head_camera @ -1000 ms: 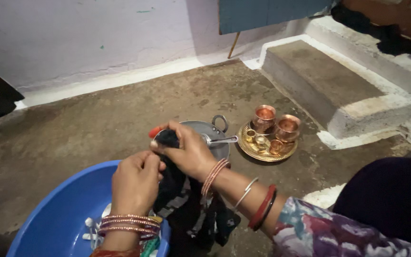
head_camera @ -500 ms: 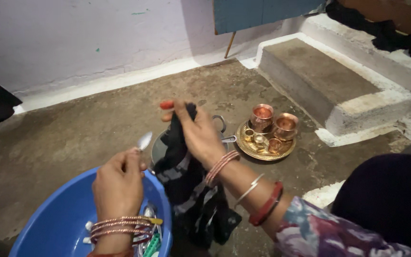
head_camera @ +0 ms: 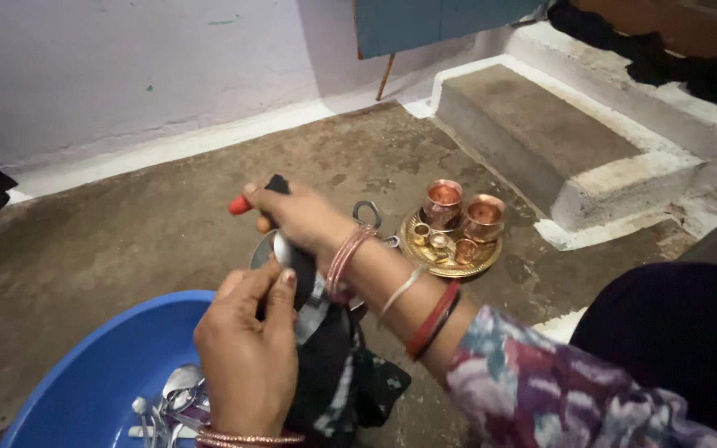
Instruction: The person wipes various spoons and forks with a black cloth, picking them up from a blue plastic basin and then placing them into a metal pan.
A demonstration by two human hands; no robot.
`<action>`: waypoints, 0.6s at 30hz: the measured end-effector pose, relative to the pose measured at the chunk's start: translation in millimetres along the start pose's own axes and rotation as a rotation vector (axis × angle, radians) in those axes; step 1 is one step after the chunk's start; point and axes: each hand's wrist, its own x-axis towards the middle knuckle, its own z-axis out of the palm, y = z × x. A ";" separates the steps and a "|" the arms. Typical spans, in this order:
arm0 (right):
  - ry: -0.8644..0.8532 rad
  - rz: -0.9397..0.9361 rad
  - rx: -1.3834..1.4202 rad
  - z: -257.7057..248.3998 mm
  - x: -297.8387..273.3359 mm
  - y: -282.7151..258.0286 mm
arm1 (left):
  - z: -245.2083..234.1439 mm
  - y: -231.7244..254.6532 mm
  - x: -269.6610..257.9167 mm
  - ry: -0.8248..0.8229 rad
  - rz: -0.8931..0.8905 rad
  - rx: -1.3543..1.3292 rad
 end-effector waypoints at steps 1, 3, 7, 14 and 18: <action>-0.002 -0.014 0.068 0.5 1.3 0.6 | 0.1 1.5 0.8 0.010 0.022 -0.038; -0.006 -0.037 0.201 3.4 -1.0 3.4 | 3.3 0.4 0.4 0.030 0.063 -0.118; 0.272 -0.579 -0.200 32.2 -24.8 21.8 | 7.9 -16.8 8.0 0.038 0.056 -0.093; 0.253 -0.462 -0.728 30.8 -33.9 12.4 | 6.0 -24.9 10.0 -0.018 0.063 -0.136; -0.007 -0.252 0.014 20.2 -12.4 -2.6 | 4.5 -16.1 8.0 -0.015 0.058 -0.231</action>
